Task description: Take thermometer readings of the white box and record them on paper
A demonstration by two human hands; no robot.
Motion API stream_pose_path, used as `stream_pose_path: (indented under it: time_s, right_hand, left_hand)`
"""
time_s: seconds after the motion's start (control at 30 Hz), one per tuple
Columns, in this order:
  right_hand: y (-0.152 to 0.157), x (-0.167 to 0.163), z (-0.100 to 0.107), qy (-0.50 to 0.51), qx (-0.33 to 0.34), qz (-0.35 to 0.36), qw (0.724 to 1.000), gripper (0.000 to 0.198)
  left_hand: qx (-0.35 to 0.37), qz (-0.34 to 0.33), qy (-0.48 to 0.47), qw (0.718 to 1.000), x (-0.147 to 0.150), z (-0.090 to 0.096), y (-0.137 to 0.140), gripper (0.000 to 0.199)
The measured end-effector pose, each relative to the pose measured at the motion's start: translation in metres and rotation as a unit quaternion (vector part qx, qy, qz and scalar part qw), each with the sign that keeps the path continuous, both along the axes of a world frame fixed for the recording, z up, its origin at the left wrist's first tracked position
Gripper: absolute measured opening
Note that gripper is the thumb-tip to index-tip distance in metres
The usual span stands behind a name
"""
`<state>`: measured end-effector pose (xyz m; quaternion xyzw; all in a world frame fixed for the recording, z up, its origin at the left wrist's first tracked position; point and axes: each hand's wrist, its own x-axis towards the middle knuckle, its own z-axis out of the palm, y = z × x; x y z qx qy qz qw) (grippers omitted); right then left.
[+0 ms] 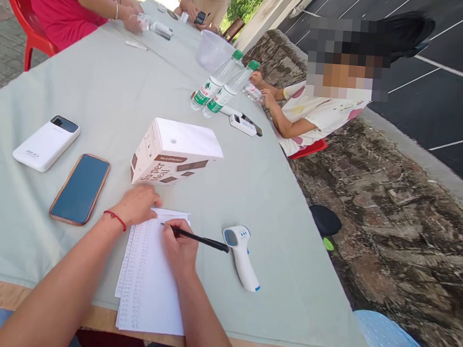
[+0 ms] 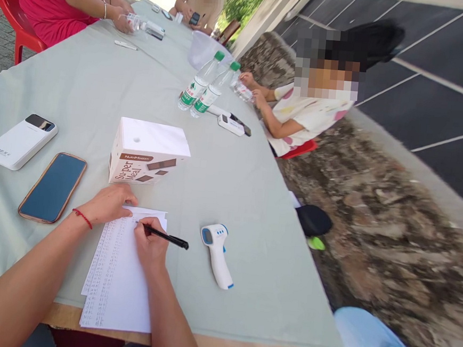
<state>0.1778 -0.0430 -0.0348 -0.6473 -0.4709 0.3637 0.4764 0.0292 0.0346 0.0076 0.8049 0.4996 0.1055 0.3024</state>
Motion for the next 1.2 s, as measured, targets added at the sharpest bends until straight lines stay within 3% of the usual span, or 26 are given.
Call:
stream_pose_path:
  time_s: [0.47,0.83,1.2]
  right_hand:
    - [0.0025,-0.0017,0.0016,-0.005,0.009,0.005,1.000,0.009]
    - [0.0013,-0.0012,-0.0003,-0.014,0.021,0.005,1.000,0.007]
    - [-0.0003,-0.0002,0.0028,-0.007,-0.005,0.006,1.000,0.007]
  left_hand:
    - [0.006,-0.018,0.031,0.999,0.0001,0.0015,0.0004,0.022]
    - [0.022,-0.007,-0.014,1.000,0.0000,-0.0052,0.0004,0.021]
    - [0.010,-0.011,0.001,1.000,-0.0003,-0.0062,0.0005,0.024]
